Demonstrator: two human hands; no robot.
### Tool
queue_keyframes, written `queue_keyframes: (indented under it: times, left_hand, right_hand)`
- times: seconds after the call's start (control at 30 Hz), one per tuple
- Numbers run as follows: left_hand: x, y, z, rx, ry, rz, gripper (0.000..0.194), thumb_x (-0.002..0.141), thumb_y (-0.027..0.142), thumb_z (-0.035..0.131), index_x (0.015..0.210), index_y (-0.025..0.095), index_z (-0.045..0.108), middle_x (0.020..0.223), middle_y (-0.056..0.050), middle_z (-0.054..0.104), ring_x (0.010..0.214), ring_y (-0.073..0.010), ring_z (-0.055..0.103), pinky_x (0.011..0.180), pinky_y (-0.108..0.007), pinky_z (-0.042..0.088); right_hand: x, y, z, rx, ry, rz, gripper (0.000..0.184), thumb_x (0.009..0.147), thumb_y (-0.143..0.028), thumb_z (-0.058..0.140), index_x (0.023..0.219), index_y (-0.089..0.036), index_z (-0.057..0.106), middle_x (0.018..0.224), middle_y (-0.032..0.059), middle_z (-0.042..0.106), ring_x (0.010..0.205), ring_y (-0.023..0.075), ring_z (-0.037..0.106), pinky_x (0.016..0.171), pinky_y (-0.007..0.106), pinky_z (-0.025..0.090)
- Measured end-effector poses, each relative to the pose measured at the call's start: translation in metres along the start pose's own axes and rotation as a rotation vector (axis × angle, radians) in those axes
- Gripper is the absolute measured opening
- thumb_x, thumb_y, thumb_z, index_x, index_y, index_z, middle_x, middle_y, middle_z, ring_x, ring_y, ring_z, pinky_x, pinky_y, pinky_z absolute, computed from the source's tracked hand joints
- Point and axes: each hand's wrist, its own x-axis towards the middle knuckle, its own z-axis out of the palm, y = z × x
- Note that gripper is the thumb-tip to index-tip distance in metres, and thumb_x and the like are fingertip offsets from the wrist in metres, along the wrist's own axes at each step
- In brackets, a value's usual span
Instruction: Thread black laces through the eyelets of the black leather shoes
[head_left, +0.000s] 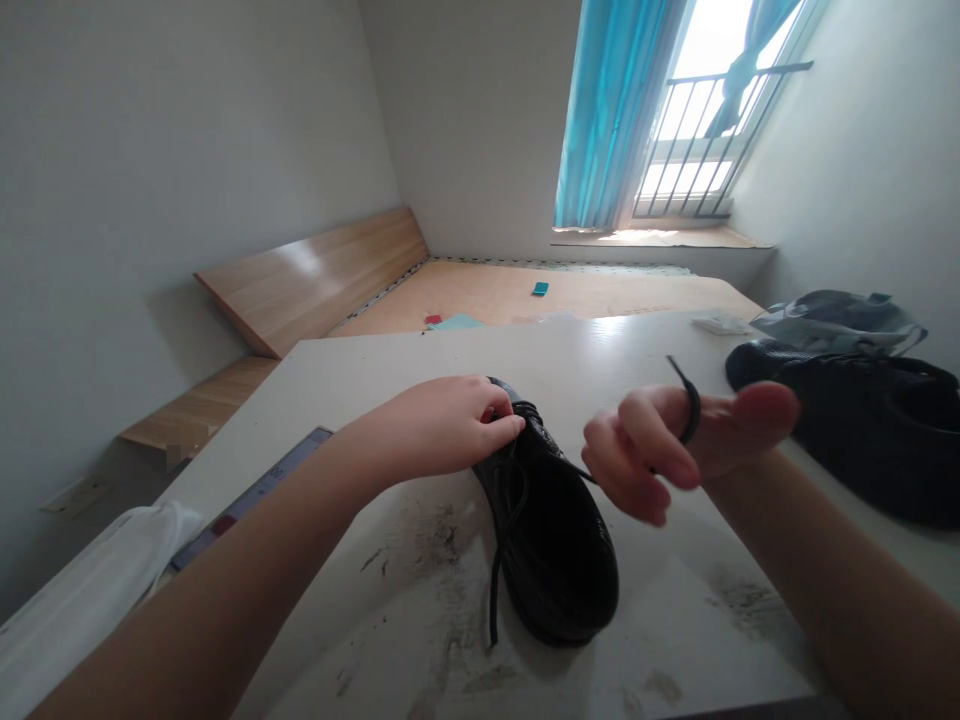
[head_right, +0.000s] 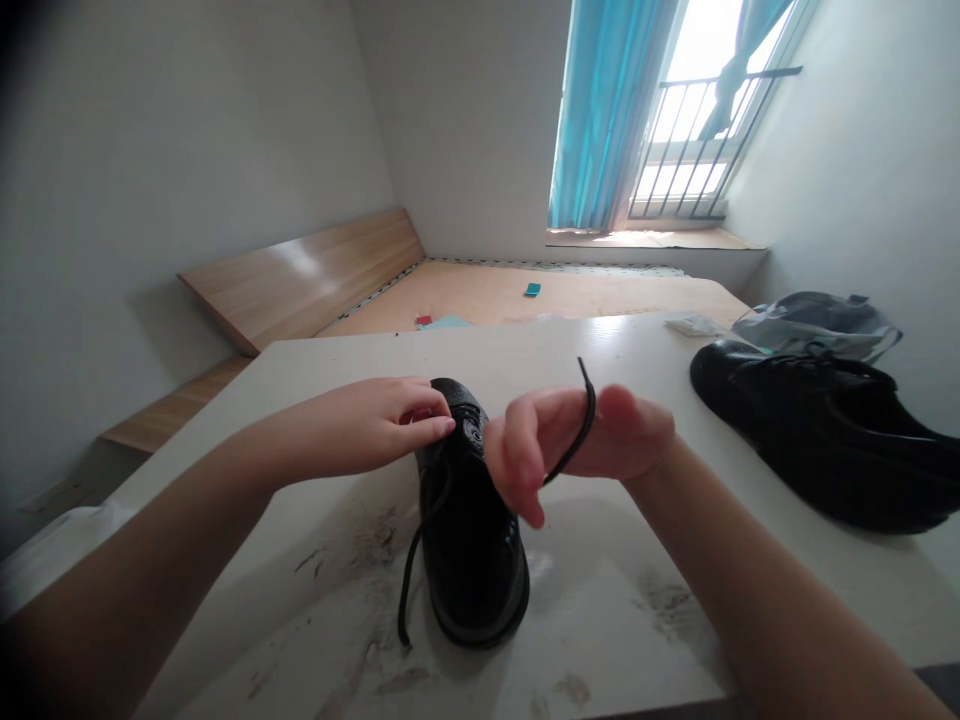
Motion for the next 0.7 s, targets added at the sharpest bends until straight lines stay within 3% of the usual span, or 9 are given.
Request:
queue_keyframes:
  times: [0.07, 0.13, 0.2, 0.3, 0.37, 0.47, 0.57, 0.7]
  left_hand:
    - [0.003, -0.003, 0.002, -0.045, -0.003, 0.006, 0.038, 0.091, 0.045, 0.038, 0.079, 0.019, 0.062, 0.085, -0.004, 0.066, 0.075, -0.0189, 0.057, 0.065, -0.030, 0.037]
    - [0.006, -0.007, 0.003, -0.095, -0.010, -0.001, 0.036, 0.091, 0.045, 0.038, 0.078, 0.019, 0.060, 0.082, -0.003, 0.065, 0.074, -0.0185, 0.057, 0.063, -0.029, 0.037]
    - [0.008, -0.009, 0.004, -0.129, -0.019, -0.011, 0.035, 0.090, 0.045, 0.039, 0.079, 0.019, 0.060, 0.080, -0.002, 0.064, 0.072, -0.0182, 0.057, 0.062, -0.029, 0.037]
    - [0.009, -0.009, 0.004, -0.151, -0.027, -0.016, 0.033, 0.089, 0.045, 0.040, 0.078, 0.019, 0.058, 0.080, -0.002, 0.063, 0.073, -0.0183, 0.057, 0.062, -0.029, 0.038]
    - [0.009, -0.008, 0.005, -0.159, -0.025, -0.025, 0.033, 0.088, 0.046, 0.040, 0.078, 0.019, 0.057, 0.081, -0.002, 0.063, 0.074, -0.0185, 0.057, 0.063, -0.029, 0.038]
    - [0.010, -0.008, 0.005, -0.182, -0.025, -0.037, 0.032, 0.087, 0.044, 0.039, 0.080, 0.019, 0.058, 0.081, -0.002, 0.062, 0.075, -0.0185, 0.056, 0.064, -0.030, 0.039]
    - [0.012, -0.010, 0.005, -0.237, -0.046, -0.025, 0.032, 0.087, 0.044, 0.039, 0.083, 0.019, 0.059, 0.081, -0.001, 0.061, 0.076, -0.0177, 0.054, 0.065, -0.029, 0.039]
    - [0.013, -0.013, 0.004, -0.282, -0.084, -0.023, 0.031, 0.088, 0.046, 0.039, 0.087, 0.020, 0.057, 0.084, 0.000, 0.058, 0.078, -0.0171, 0.052, 0.068, -0.029, 0.040]
  right_hand:
    - [-0.005, 0.004, -0.004, 0.068, -0.216, 0.166, 0.063, 0.069, -0.078, 0.059, 0.092, -0.019, 0.064, 0.078, 0.0095, 0.062, 0.071, 0.0231, 0.064, 0.065, 0.038, 0.052]
    - [-0.005, 0.007, -0.007, 0.129, -0.223, 0.279, 0.076, 0.060, -0.084, 0.062, 0.096, -0.017, 0.064, 0.080, 0.0105, 0.064, 0.070, 0.0242, 0.065, 0.062, 0.038, 0.052]
    - [-0.001, 0.011, -0.008, 0.139, 0.043, 0.235, 0.068, 0.067, -0.081, 0.060, 0.094, -0.019, 0.063, 0.075, 0.0052, 0.061, 0.060, 0.0161, 0.059, 0.050, 0.027, 0.045]
    - [0.008, 0.020, -0.010, -0.027, 0.580, 0.142, 0.038, 0.082, -0.056, 0.065, 0.092, -0.020, 0.063, 0.069, -0.0028, 0.049, 0.054, 0.0072, 0.041, 0.046, 0.019, 0.027]
    - [0.014, 0.026, -0.010, -0.234, 0.738, 0.192, 0.027, 0.083, -0.043, 0.069, 0.093, -0.019, 0.065, 0.070, -0.0036, 0.048, 0.058, 0.0072, 0.039, 0.051, 0.021, 0.029]
    - [0.020, 0.034, -0.009, -0.495, 0.725, 0.278, 0.028, 0.083, -0.043, 0.067, 0.096, -0.017, 0.067, 0.077, -0.0006, 0.054, 0.068, 0.0108, 0.045, 0.061, 0.025, 0.034]
    - [0.023, 0.038, -0.006, -0.664, 0.706, 0.261, 0.028, 0.084, -0.043, 0.064, 0.092, -0.016, 0.066, 0.086, 0.0029, 0.056, 0.079, 0.0151, 0.049, 0.067, 0.029, 0.037]
    - [0.023, 0.040, -0.005, -0.620, 0.716, 0.196, 0.026, 0.088, -0.044, 0.060, 0.085, -0.018, 0.061, 0.083, 0.0005, 0.049, 0.080, 0.0143, 0.045, 0.071, 0.030, 0.035]
